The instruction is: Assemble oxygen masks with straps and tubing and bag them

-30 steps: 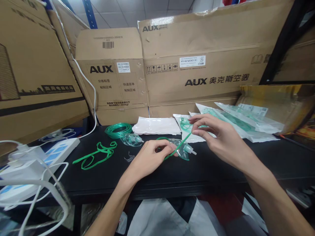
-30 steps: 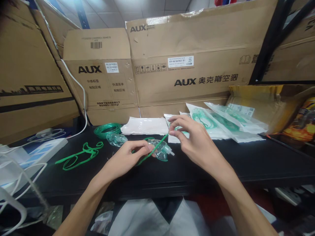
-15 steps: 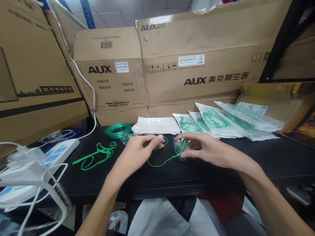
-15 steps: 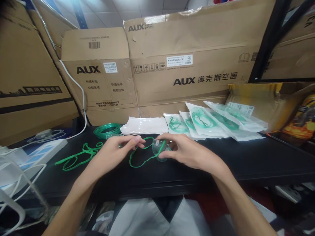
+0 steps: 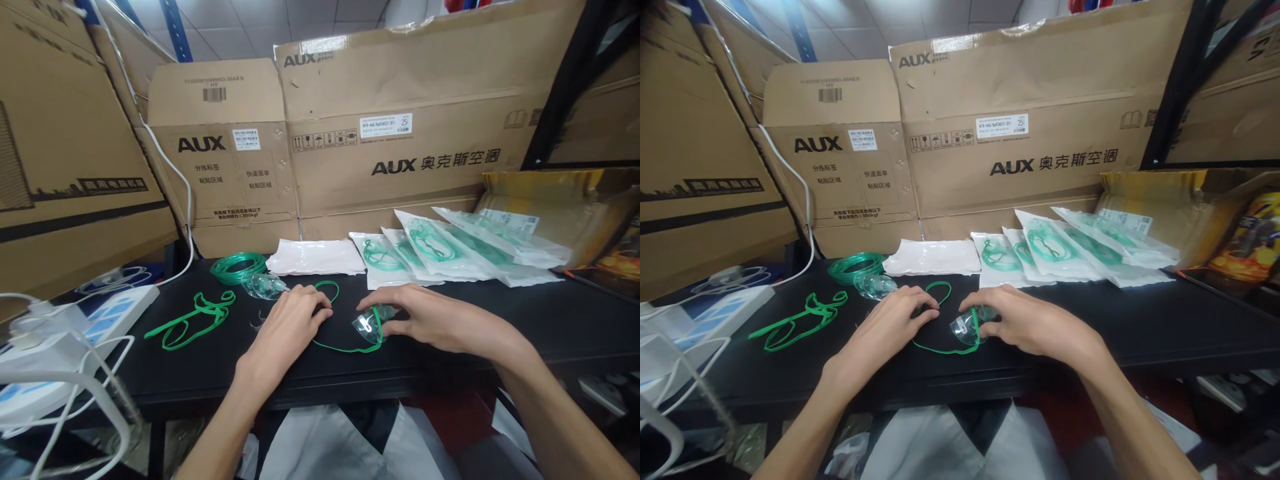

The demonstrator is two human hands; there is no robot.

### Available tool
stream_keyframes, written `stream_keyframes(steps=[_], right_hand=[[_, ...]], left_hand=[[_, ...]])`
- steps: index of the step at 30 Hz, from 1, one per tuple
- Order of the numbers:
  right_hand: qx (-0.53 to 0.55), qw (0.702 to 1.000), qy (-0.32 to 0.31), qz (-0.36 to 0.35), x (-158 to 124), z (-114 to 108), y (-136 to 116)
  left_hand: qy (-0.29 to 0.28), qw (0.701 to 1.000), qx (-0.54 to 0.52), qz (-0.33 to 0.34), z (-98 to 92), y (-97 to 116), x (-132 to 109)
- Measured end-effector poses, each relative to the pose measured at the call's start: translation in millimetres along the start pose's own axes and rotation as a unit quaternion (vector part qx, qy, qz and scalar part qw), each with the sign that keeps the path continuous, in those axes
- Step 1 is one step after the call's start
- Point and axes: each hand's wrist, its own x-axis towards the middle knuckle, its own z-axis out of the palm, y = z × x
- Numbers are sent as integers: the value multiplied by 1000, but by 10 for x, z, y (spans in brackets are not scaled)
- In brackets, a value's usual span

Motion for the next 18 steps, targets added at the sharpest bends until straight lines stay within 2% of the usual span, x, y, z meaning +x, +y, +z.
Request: stream_keyframes(steps=[4, 7, 11, 15, 18], right_hand=[[6, 1000, 3, -3, -17, -23, -25], [12, 1000, 3, -6, -13, -12, -9], [18, 1000, 13, -14, 22, -4, -23], [45, 996, 78, -18, 90, -32, -121], [125, 982, 135, -33, 137, -44, -182]], left_hand=[[-3, 998, -55, -31, -23, 21, 6], [-4, 996, -80, -43, 39, -20, 21], [8, 997, -69, -16, 148, -109, 14], [35, 995, -89, 2, 131, -127, -5], [52, 992, -119, -1, 24, -65, 2]])
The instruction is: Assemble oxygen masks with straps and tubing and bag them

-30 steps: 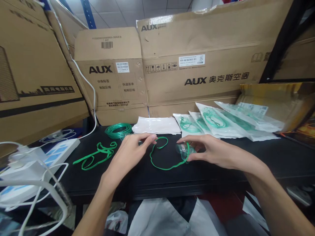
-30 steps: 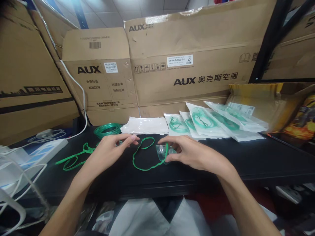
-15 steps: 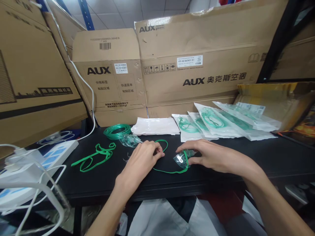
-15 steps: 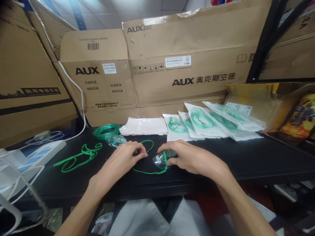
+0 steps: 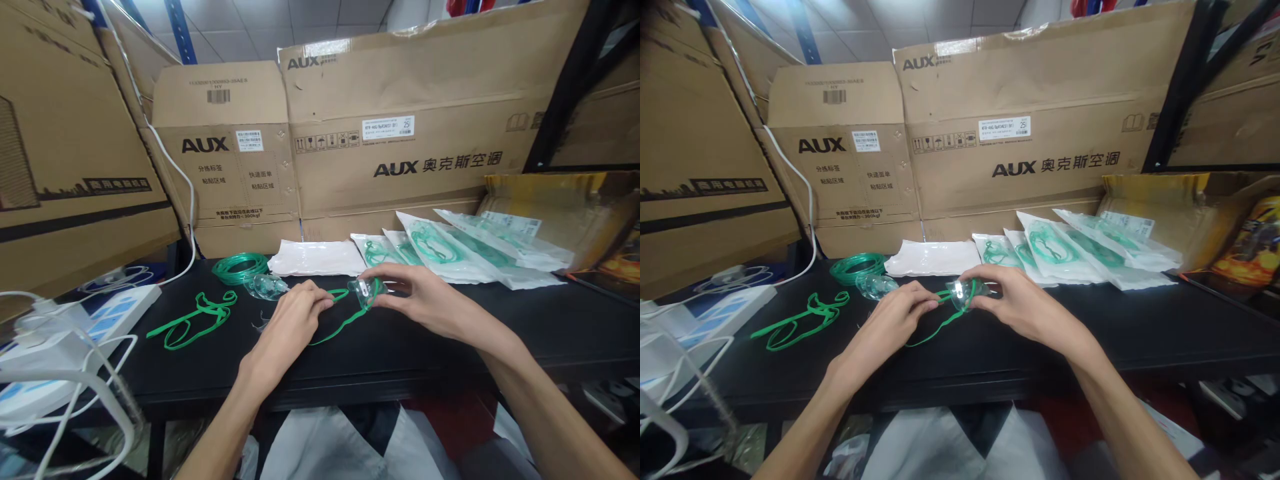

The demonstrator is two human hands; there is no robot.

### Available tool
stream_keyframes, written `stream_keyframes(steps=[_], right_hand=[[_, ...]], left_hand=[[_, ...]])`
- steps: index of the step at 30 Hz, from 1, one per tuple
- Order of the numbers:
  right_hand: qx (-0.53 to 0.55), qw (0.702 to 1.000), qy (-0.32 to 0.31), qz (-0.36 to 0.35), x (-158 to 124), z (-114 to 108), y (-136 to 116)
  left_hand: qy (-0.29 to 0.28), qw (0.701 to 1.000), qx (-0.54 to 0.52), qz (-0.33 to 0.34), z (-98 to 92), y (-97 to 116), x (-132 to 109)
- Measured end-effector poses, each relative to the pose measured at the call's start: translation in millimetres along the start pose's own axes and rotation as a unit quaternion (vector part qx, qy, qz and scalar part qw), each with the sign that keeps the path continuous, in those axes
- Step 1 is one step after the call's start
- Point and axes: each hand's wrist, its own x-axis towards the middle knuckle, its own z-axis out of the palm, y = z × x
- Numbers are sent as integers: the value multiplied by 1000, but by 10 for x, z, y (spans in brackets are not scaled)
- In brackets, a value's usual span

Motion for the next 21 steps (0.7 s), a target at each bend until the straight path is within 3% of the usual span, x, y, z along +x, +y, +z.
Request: stream_keyframes(steps=[6, 12, 21], right_hand=[[153, 988, -10, -10, 38, 36, -36], [219, 976, 0, -13, 59, 108, -99], [305, 951, -25, 44, 32, 186, -201]], left_hand=[[34, 984, -167, -55, -137, 192, 47], [79, 918, -384, -56, -172, 293, 69], [143, 900, -410, -42, -198, 361, 60]])
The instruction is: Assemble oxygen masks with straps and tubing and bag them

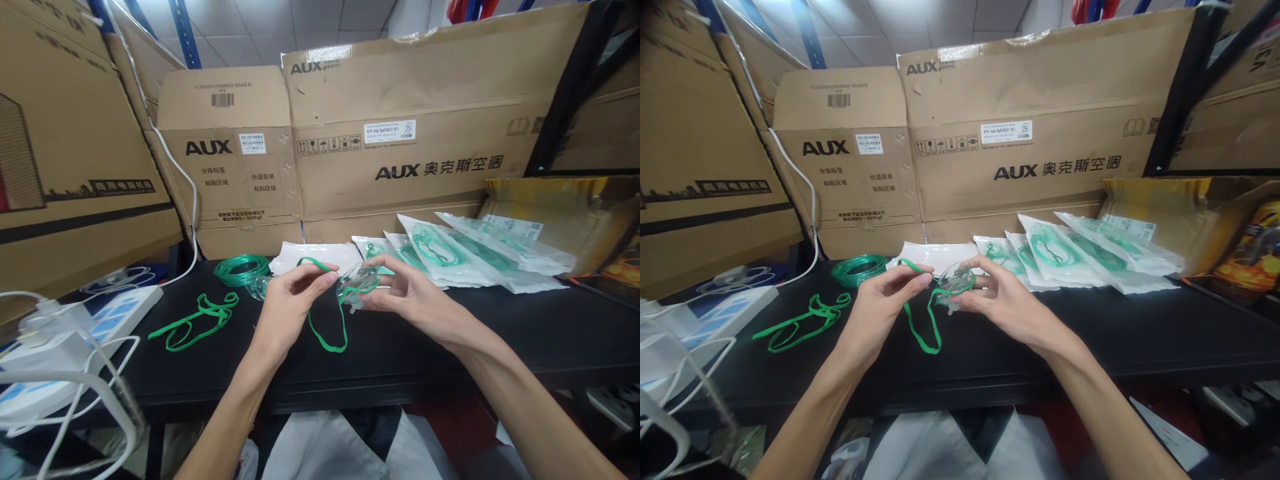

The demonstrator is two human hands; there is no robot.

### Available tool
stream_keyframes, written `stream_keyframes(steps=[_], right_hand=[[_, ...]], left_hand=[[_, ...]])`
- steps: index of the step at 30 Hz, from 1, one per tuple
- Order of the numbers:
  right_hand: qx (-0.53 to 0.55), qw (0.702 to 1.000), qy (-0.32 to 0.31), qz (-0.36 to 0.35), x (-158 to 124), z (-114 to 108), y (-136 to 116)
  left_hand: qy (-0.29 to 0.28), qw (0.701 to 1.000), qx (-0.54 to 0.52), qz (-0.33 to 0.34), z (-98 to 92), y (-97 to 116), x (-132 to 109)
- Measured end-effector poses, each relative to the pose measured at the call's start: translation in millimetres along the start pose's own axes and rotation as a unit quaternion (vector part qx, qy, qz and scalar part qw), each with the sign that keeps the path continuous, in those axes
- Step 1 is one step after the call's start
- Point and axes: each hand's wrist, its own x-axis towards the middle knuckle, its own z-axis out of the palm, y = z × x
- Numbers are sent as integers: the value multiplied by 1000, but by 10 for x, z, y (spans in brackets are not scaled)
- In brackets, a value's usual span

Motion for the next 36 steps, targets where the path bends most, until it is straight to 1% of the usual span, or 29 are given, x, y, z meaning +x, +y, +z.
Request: stream_keyframes(steps=[4, 11, 16, 18, 22, 25, 29, 31, 36], right_hand=[[22, 1000, 1, 16, -16, -2, -2], [48, 999, -6, 19, -12, 9, 8], [54, 998, 4, 8, 10, 33, 17], [57, 998, 11, -3, 11, 43, 11], [51, 998, 21, -12, 2, 63, -6], [38, 999, 15, -25, -10, 64, -18], [44, 998, -19, -51, -31, 51, -27], [64, 996, -8, -58, -34, 52, -19], [80, 994, 62, -34, 6, 89, 48]], left_hand=[[4, 1000, 8, 14, -11, -45, 11], [15, 997, 55, 51, -12, -56, 2], [55, 986, 136, 78, 29, -76, -43], [62, 981, 155, 95, 43, -85, -53], [60, 978, 149, 136, 50, -102, -44], [62, 980, 137, 127, 47, -109, -28], [57, 986, 98, 122, 59, -100, -22], [55, 987, 83, 126, 70, -96, -28], [55, 979, 101, 166, 100, -106, -50]])
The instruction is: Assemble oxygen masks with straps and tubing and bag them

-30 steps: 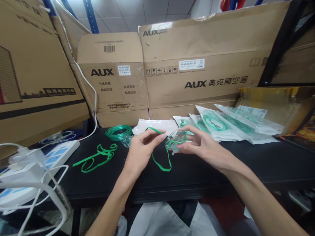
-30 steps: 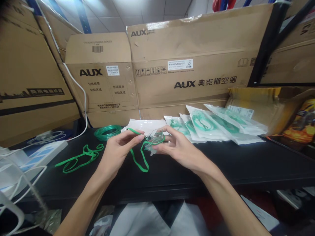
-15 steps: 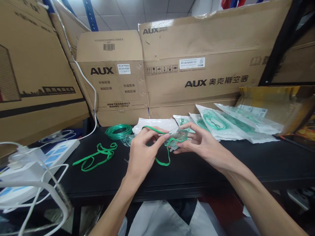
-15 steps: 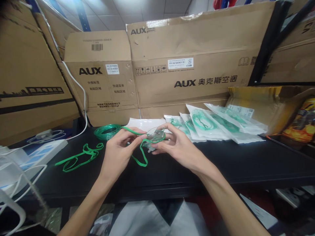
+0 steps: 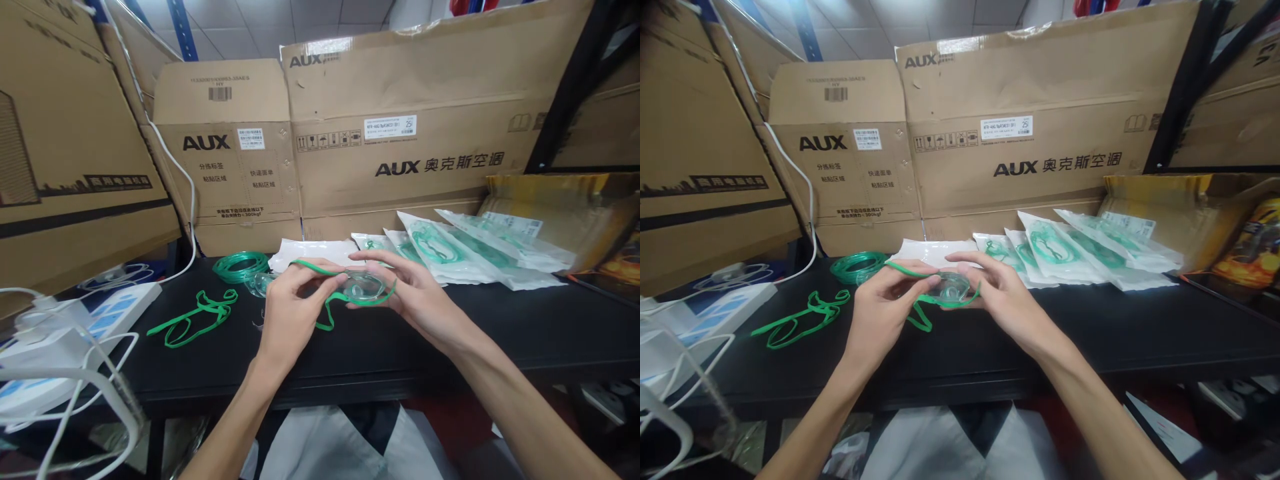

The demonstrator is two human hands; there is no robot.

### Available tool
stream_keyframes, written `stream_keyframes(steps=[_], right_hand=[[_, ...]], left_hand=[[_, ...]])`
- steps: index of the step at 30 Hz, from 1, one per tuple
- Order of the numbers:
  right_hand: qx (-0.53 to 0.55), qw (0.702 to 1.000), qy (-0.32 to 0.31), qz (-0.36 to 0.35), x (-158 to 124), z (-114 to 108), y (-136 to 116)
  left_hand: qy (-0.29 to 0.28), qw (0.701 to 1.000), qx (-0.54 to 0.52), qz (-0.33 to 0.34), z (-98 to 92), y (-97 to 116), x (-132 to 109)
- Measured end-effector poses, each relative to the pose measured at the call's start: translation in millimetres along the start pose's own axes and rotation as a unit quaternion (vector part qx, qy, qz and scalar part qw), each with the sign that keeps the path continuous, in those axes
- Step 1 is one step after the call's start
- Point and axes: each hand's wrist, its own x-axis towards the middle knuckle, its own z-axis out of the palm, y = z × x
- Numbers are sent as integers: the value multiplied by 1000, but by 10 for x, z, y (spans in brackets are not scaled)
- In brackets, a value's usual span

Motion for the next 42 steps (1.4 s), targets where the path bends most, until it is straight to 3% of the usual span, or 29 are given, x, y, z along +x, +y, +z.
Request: stream_keyframes(steps=[4, 9, 16, 20, 29, 42], right_hand=[[-57, 998, 31, 10, 26, 24, 42], [-100, 993, 59, -30, 37, 22, 30], [-169, 973, 89, -129, 23, 61, 15], [-203, 963, 92, -150, -22, 110, 20], [-302, 934, 74, -175, -71, 114, -34], [-315, 897, 205, -232, -88, -201, -294]], left_hand=[[-8, 1000, -1, 14, 20, 9, -11], [-23, 1000, -2, 9, 32, 24, -11], [-86, 989, -61, -108, 35, 92, -34], [-121, 985, -42, -118, 45, 127, -42], [-103, 991, 18, -86, 42, 143, -30], [-62, 994, 58, -73, -92, 73, 25]])
